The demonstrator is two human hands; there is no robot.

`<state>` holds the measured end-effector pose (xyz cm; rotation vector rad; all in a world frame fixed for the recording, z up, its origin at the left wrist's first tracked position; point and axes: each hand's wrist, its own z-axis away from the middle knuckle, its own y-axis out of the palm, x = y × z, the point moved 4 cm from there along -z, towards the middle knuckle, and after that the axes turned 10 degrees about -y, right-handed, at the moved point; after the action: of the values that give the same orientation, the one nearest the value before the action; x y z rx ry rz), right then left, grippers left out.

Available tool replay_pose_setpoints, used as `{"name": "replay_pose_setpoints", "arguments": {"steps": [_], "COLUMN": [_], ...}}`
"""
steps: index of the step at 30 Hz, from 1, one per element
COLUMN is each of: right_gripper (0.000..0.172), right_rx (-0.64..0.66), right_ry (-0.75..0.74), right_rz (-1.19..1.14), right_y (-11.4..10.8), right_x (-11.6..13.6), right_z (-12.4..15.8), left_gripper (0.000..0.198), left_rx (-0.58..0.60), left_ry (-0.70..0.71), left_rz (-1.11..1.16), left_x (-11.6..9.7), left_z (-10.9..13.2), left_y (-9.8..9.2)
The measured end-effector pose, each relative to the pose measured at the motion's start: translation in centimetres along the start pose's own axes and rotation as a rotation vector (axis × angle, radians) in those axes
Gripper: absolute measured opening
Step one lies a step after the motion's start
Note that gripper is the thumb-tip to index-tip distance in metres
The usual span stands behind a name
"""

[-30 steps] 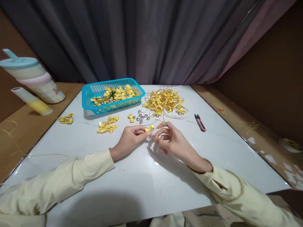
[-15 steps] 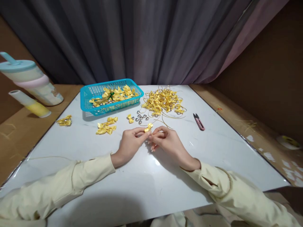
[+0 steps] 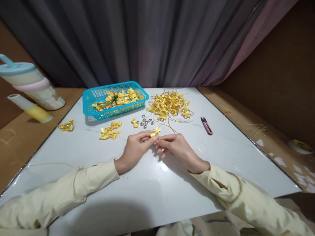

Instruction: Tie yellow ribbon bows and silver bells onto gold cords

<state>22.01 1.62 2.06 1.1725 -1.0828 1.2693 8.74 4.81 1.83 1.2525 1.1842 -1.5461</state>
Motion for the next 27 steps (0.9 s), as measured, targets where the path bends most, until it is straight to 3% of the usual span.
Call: {"name": "replay_pose_setpoints", "arguments": {"steps": [10,17,27], "right_gripper": [0.021,0.025,0.025], "right_rx": [0.017,0.037,0.029], "right_ry": [-0.057,-0.092,-0.105], "right_rz": [0.110,0.130,0.069], "right_y": [-0.06,-0.04,0.18], "right_x": [0.76,0.57,0.29], "right_z": [0.25,0.27,0.20], "left_gripper": [0.022,0.023,0.017], "left_rx": [0.132,0.043,-0.056], "left_ry": [-0.056,-0.030,0.196], "left_rz": [0.111,0.019,-0.167], "left_x": [-0.16,-0.06,0.08], "left_z": [-0.18,-0.79,-0.25], "left_y": [-0.12,0.03,0.08]}}
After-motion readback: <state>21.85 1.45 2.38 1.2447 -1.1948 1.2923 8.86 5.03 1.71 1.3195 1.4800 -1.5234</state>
